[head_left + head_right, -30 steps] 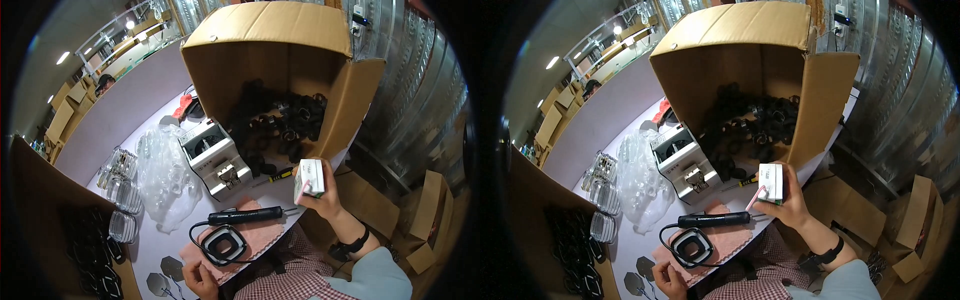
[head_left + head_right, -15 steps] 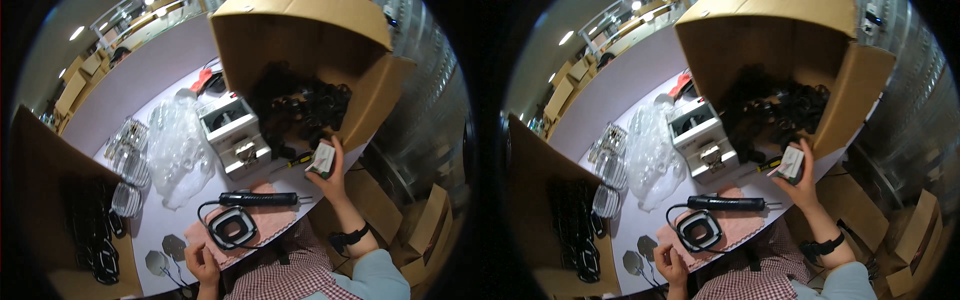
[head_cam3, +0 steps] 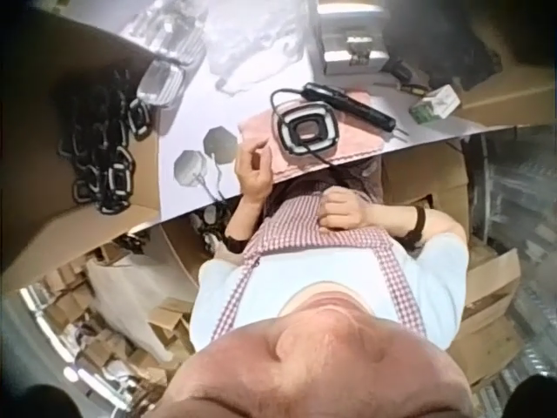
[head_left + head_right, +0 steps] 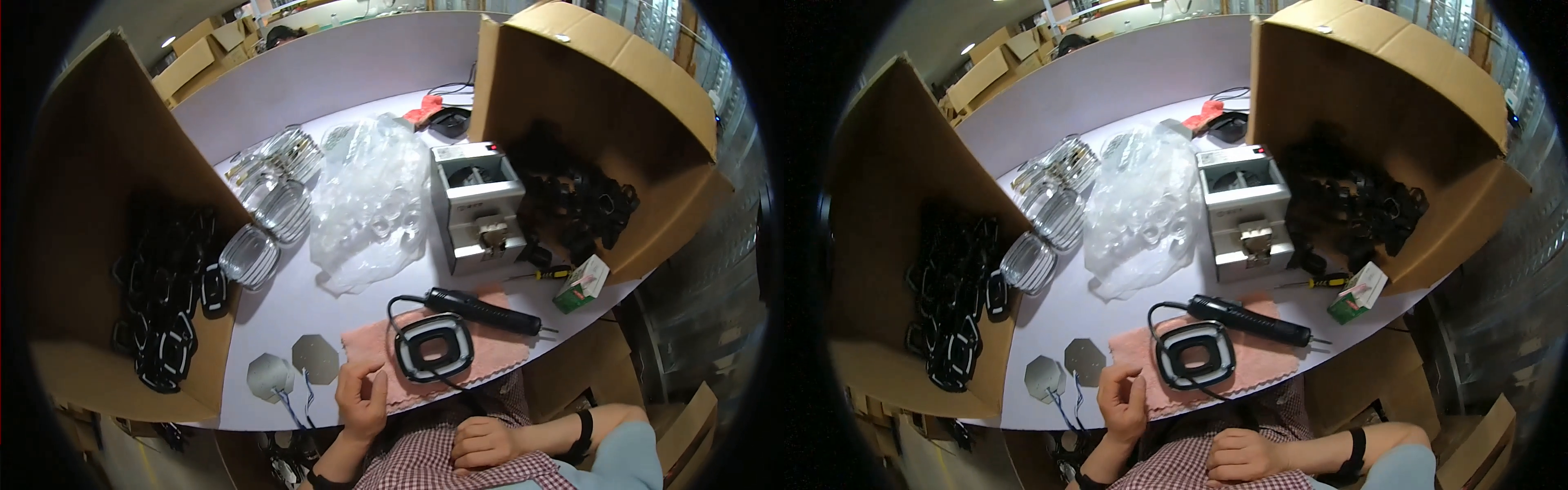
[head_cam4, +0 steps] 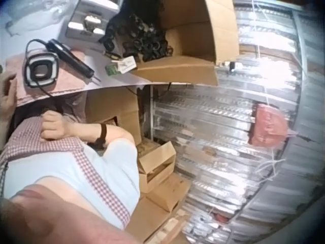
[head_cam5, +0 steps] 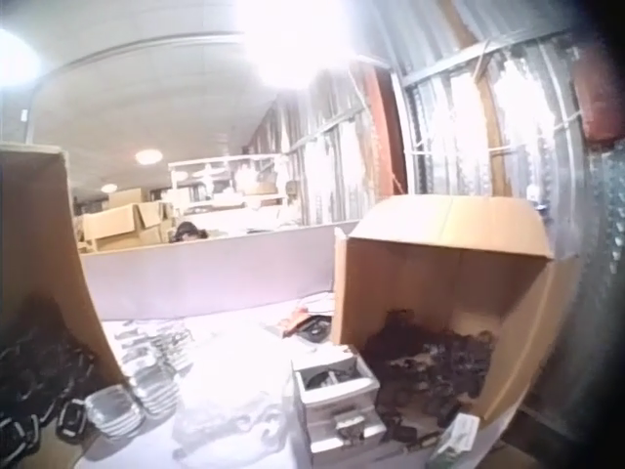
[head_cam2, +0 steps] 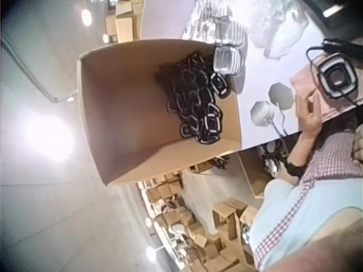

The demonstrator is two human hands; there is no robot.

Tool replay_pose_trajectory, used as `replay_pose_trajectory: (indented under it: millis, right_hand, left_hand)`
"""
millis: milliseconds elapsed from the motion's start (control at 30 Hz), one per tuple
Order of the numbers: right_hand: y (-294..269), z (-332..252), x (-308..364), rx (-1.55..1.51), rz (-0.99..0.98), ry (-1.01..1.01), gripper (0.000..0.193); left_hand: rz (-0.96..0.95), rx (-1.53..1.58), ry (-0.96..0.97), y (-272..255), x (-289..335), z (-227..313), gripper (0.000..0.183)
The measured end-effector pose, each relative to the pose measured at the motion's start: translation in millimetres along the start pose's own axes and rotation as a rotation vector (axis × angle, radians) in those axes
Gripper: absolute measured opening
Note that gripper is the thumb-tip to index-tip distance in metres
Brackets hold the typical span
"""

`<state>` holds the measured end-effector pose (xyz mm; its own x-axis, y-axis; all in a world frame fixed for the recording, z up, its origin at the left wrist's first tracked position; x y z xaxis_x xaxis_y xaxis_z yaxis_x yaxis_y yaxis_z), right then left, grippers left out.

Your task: Assembling plastic components with metal plates and wiring using an electric screwdriver.

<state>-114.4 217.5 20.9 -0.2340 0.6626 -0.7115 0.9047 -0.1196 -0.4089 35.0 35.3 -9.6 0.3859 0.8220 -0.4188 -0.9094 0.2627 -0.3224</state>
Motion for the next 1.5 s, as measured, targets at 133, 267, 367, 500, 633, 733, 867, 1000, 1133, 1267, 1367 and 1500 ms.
replay_pose_trajectory:
  millis: [133, 267, 367, 500, 633, 733, 867, 1000, 1133, 1267, 1367, 1500]
  right_hand:
    - [32.1, 2.0, -31.1, -0.226, -0.029, -0.076, 0.015]
    - [41.5, 10.0, -38.7, -0.125, -0.068, -0.075, 0.014]
    - [-0.5, 13.7, -39.8, 0.209, -0.085, -0.079, 0.02]
    - [-63.9, 16.2, -39.4, 0.684, 0.132, 0.309, 0.013]
    - [-47.5, 37.1, -32.8, -0.106, -0.017, 1.149, 0.022]
    - [-3.0, 34.3, -32.6, -0.094, -0.42, 1.155, 0.04]
    - [-26.4, 35.1, -18.9, 0.314, -0.253, 1.364, 0.042]
    - [-44.6, 31.8, -15.4, 0.514, 0.137, 1.167, 0.04]
    - [-65.6, 44.6, -35.3, 0.9, 0.157, 0.867, 0.059]
    - [-80.2, 85.9, -26.0, 1.073, 0.086, 0.849, 0.06]
    - [-91.5, 97.5, -25.3, 1.04, 0.059, 0.91, 0.059]
    - [-106.2, 105.8, -30.8, 0.959, 0.061, 0.82, 0.055]
  left_hand:
    - [0.002, 0.0, -0.01, -1.7, 0.7, 5.4, 0.016]
    - [0.011, 0.075, 0.004, 1.6, -3.3, 4.0, 0.017]
    - [-0.037, 0.109, -0.027, -3.8, 0.0, 0.7, 0.018]
    - [-0.08, 0.115, -0.029, -1.5, -5.8, 1.9, 0.018]
    - [-0.133, 0.192, -0.144, -2.0, -5.1, -6.3, 0.017]
    - [-0.124, 0.24, -0.005, 0.7, -7.0, -6.6, 0.016]
    - [-0.101, 0.148, 0.047, -1.9, -8.7, -2.8, 0.017]
    - [-0.075, 0.129, -0.041, -5.2, -3.8, -3.9, 0.019]
    - [-0.091, 0.135, -0.043, -2.2, -3.6, 0.8, 0.02]
    - [-0.15, 0.108, -0.078, -1.0, -3.7, 0.5, 0.023]
    - [-0.159, 0.1, -0.029, -4.7, -9.4, 13.2, 0.024]
    - [-0.179, 0.038, 0.052, -0.3, -33.4, 16.4, 0.025]
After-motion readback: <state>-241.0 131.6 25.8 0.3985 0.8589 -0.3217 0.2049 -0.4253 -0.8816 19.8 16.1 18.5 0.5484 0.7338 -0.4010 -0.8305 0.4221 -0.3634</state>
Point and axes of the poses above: each hand's wrist, its own x-axis away from the middle knuckle, its own y-axis out of the palm, z = x × y, the point moved 4 cm from there along -x, towards the middle knuckle
